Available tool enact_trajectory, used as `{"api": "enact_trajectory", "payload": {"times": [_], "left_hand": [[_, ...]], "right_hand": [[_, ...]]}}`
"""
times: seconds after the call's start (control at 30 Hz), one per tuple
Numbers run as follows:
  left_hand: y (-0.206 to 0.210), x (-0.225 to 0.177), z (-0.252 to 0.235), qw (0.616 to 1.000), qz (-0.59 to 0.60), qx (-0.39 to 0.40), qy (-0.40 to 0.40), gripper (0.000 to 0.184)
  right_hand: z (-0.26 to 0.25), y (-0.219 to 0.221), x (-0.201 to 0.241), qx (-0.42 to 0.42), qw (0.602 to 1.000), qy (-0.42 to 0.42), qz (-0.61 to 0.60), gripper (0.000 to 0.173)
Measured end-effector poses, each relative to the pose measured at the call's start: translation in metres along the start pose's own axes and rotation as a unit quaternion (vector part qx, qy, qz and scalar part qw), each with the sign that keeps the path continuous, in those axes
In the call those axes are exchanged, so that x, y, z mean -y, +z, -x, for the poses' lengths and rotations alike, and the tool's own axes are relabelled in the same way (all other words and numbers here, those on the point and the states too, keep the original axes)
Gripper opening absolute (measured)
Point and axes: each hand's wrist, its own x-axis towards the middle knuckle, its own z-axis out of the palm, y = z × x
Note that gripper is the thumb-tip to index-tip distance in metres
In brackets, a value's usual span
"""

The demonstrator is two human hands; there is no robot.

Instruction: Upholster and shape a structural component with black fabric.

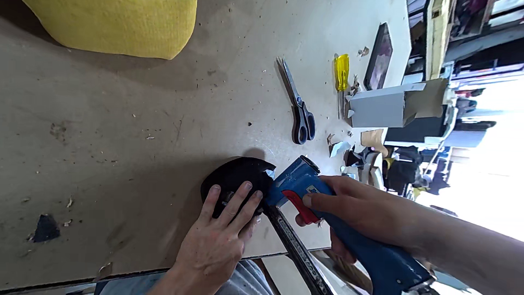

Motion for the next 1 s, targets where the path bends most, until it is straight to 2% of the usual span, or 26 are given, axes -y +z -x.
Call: {"api": "enact_trajectory", "payload": {"times": [0.5,0.77,0.87,1.0], "left_hand": [[0.0,-0.001,-0.002,1.0,0.0,-0.004,-0.012,0.041],[0.001,0.0,-0.003,1.0,-0.002,-0.005,-0.008,0.047],[0.0,0.001,-0.002,1.0,-0.016,-0.015,0.009,0.043],[-0.029,0.021,-0.023,0.998,0.046,0.0,0.033,0.038]], "right_hand": [[0.003,0.015,0.002,-0.039,0.999,0.019,-0.027,0.02],[-0.003,0.005,0.001,-0.001,1.0,0.006,0.005,0.021],[-0.002,-0.017,-0.029,0.012,0.998,-0.053,-0.027,0.026],[0.004,-0.048,-0.121,-0.069,0.973,-0.154,-0.157,0.028]]}}
